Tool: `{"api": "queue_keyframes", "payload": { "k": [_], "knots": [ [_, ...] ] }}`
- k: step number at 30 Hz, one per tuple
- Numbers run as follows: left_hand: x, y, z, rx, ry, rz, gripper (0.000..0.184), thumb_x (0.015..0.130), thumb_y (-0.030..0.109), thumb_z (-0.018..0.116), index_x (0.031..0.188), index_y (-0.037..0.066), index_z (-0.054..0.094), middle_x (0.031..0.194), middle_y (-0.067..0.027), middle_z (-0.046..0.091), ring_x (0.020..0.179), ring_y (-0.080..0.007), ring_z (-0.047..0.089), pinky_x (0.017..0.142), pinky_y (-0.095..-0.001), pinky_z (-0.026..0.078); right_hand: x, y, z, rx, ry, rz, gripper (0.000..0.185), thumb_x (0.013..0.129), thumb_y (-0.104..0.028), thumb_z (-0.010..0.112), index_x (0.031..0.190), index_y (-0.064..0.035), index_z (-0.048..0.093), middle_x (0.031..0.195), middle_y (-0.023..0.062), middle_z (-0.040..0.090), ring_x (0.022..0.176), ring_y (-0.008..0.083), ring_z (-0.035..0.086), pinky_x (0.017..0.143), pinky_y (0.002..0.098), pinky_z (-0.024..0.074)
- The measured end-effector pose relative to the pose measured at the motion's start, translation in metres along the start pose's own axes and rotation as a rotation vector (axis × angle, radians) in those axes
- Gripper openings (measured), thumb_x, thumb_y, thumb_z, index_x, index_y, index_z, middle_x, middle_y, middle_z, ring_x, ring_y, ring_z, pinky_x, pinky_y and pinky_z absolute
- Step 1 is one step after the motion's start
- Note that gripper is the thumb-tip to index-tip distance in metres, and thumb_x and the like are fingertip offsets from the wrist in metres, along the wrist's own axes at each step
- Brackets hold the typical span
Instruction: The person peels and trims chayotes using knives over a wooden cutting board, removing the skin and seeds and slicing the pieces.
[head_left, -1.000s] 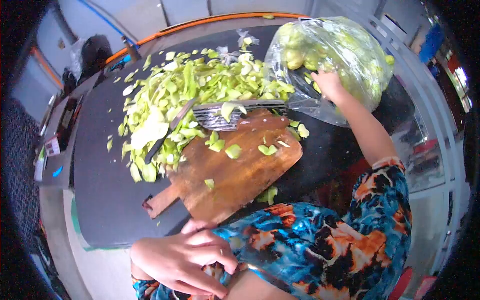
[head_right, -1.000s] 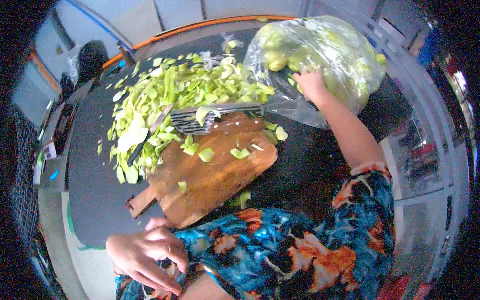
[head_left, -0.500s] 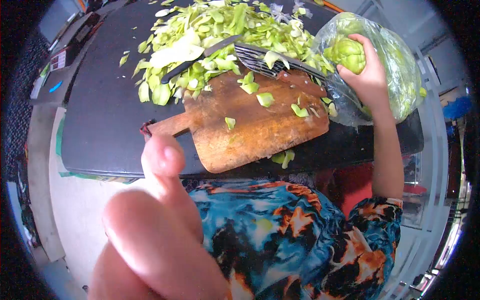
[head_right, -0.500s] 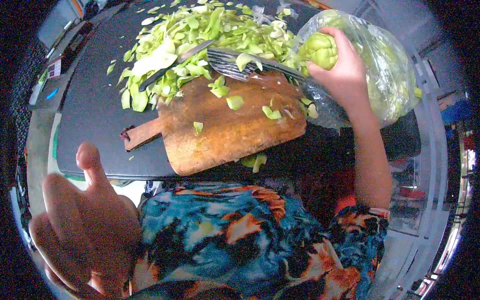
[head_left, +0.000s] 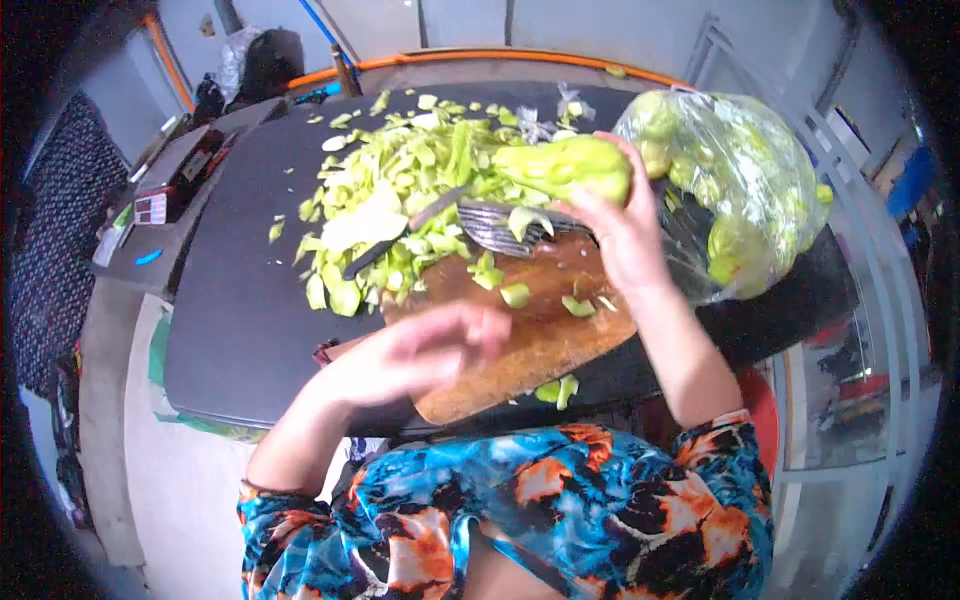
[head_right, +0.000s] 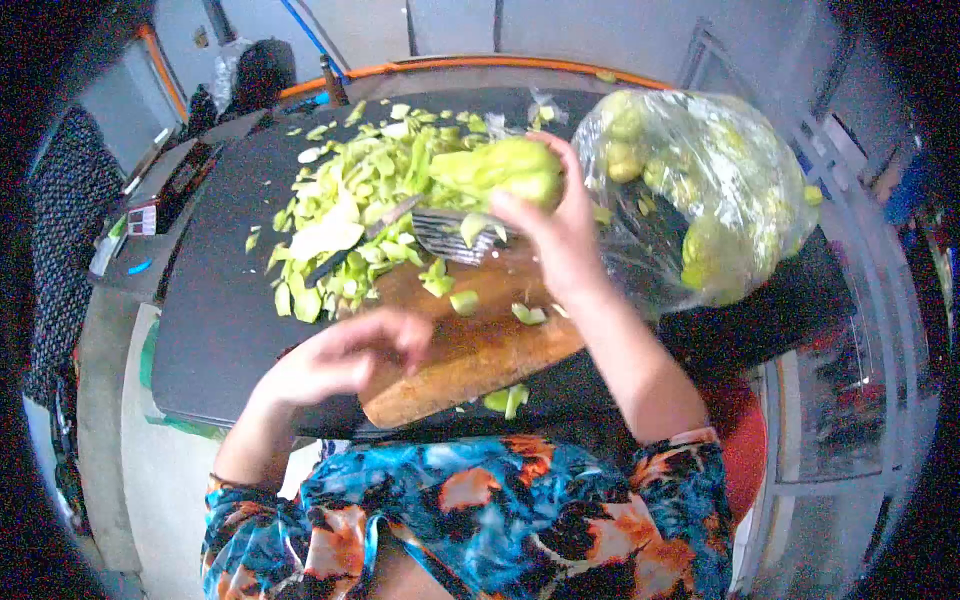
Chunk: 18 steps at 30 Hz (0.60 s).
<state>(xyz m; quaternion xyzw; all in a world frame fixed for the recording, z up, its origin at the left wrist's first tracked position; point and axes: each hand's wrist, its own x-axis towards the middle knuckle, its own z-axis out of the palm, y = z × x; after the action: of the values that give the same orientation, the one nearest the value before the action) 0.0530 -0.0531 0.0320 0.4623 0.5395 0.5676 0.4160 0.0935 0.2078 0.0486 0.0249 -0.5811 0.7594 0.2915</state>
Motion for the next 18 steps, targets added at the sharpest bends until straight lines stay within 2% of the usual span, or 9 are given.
{"api": "queue_keyframes", "payload": {
  "k": [1,3,6,9,10,11,13,16,18],
  "knots": [
    [0.02,-0.009,-0.001,-0.188,0.125,-0.072,0.07,0.082,0.063,0.051,0.13,0.014,0.044,0.113,-0.0065,0.055,0.103,-0.022,0.054,0.088,-0.035,0.043,-0.001,0.007,0.008,-0.343,-0.011,-0.184,0.065,0.069,-0.01,0.074,0.124,-0.0072,0.039,0.117,0.0112,0.048,0.11,0.024,0.05,0.095,0.0367,0.0425],
    [0.048,-0.021,-0.019,-0.815,0.074,-0.017,0.061,0.092,0.055,0.04,0.136,0.013,0.034,0.121,-0.0095,0.052,0.113,-0.0235,0.051,0.097,-0.0411,0.04,-0.008,0.018,0.026,-0.647,-0.157,-0.425,0.07,0.067,-0.013,0.076,0.125,-0.0067,0.038,0.124,0.0151,0.042,0.119,0.0285,0.042,0.101,0.0415,0.0354],
    [0.061,-0.009,-0.017,-0.809,0.281,-0.047,0.059,0.093,0.053,0.038,0.138,0.016,0.029,0.128,-0.01,0.047,0.117,-0.0263,0.049,0.089,-0.0427,0.049,-0.017,0.028,0.039,-0.875,-0.596,-0.592,0.086,0.065,-0.018,0.08,0.135,-0.0071,0.032,0.136,0.0171,0.034,0.129,0.0351,0.032,0.108,0.0443,0.0266],
    [0.061,-0.038,-0.028,-0.544,0.441,0.006,0.066,0.085,0.041,0.061,0.137,0.013,0.03,0.129,-0.0101,0.046,0.115,-0.0249,0.05,0.087,-0.0427,0.049,-0.016,0.013,0.027,-1.028,-0.61,-0.45,0.079,0.068,-0.027,0.075,0.134,-0.0087,0.034,0.133,0.0165,0.035,0.124,0.0372,0.038,0.104,0.0445,0.0334],
    [0.057,-0.04,-0.036,-0.363,0.537,-0.069,0.078,0.075,0.032,0.074,0.136,0.009,0.031,0.124,-0.0111,0.049,0.111,-0.0214,0.051,0.092,-0.0386,0.044,-0.011,0.008,0.015,-1.091,-0.616,-0.369,0.071,0.069,-0.03,0.074,0.127,-0.0065,0.041,0.125,0.0171,0.043,0.114,0.036,0.047,0.098,0.042,0.0391],
    [0.057,-0.043,-0.043,-0.134,0.596,-0.013,0.081,0.073,0.03,0.077,0.136,0.007,0.031,0.122,-0.0115,0.05,0.11,-0.0206,0.051,0.092,-0.0368,0.043,-0.006,0.011,-0.002,-1.166,-0.654,-0.257,0.065,0.069,-0.03,0.075,0.121,-0.0054,0.045,0.117,0.0169,0.049,0.105,0.0346,0.053,0.092,0.0414,0.0426],
    [0.059,-0.05,-0.054,0.323,0.71,0.097,0.087,0.067,0.026,0.082,0.134,0.004,0.031,0.117,-0.0123,0.053,0.108,-0.019,0.051,0.094,-0.0331,0.041,-0.002,0.021,-0.028,-1.392,-0.704,-0.059,0.061,0.068,-0.029,0.075,0.116,-0.0029,0.047,0.112,0.0173,0.053,0.104,0.034,0.053,0.089,0.0422,0.0433],
    [0.057,-0.044,-0.05,0.214,0.805,0.079,0.089,0.061,0.022,0.085,0.131,0.002,0.034,0.112,-0.0141,0.055,0.106,-0.0191,0.052,0.093,-0.0311,0.041,-0.004,0.045,-0.03,-1.444,-0.652,-0.122,0.046,0.07,-0.022,0.074,0.102,-0.002,0.049,0.098,0.0158,0.057,0.094,0.0343,0.056,0.08,0.041,0.0451],
    [0.057,-0.049,-0.049,0.162,0.844,0.122,0.09,0.06,0.024,0.086,0.13,0.002,0.035,0.11,-0.0145,0.056,0.105,-0.0196,0.052,0.093,-0.0323,0.041,-0.005,0.047,-0.032,-1.482,-0.588,-0.002,0.044,0.071,-0.022,0.073,0.1,-0.0012,0.048,0.093,0.0168,0.058,0.091,0.0352,0.057,0.078,0.0411,0.0457]
  ]
}}
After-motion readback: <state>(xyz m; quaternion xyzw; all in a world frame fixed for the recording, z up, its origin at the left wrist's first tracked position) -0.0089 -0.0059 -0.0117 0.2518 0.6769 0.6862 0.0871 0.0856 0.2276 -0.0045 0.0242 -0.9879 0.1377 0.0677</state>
